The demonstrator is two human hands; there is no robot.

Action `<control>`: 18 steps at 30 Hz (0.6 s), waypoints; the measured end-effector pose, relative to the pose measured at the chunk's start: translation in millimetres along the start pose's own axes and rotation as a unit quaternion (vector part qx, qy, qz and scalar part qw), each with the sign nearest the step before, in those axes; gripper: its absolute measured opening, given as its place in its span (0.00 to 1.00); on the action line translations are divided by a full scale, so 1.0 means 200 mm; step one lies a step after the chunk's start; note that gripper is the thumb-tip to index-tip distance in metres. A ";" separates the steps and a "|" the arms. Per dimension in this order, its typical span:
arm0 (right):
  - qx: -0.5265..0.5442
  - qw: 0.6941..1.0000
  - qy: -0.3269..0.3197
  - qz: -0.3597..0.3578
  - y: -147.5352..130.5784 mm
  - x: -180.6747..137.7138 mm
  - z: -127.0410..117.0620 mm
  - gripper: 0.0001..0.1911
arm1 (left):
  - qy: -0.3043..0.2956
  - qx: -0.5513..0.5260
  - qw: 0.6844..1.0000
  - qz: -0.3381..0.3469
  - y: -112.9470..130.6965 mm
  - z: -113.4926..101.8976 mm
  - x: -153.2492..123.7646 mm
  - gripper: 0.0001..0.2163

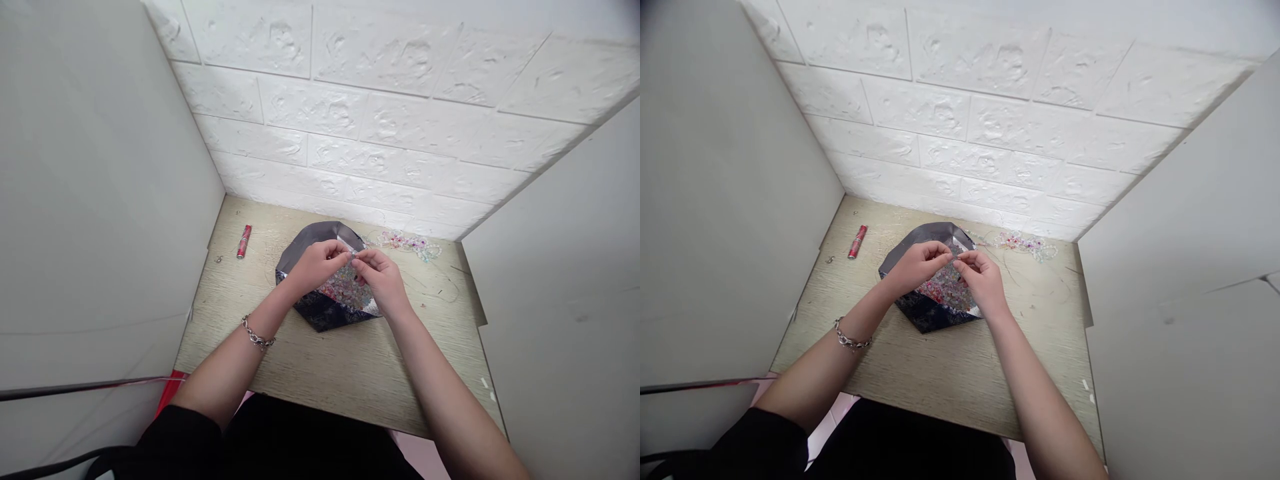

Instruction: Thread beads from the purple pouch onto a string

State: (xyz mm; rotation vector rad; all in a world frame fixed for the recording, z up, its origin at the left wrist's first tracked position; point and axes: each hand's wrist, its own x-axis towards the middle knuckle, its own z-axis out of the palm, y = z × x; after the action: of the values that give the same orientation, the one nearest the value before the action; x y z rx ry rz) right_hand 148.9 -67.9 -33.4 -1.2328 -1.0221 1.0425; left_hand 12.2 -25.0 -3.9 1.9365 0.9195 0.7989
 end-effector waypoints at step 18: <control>0.081 0.996 -0.022 0.035 0.01 -0.01 0.03 0.12 | 0.006 0.003 1.000 0.012 -0.01 0.01 0.00 0.12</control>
State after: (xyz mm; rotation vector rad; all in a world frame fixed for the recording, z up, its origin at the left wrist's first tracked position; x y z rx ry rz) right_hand 142.9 -68.3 -34.8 -1.1247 -0.9146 1.1876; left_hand 14.0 -25.4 -6.3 1.9523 0.9079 0.8230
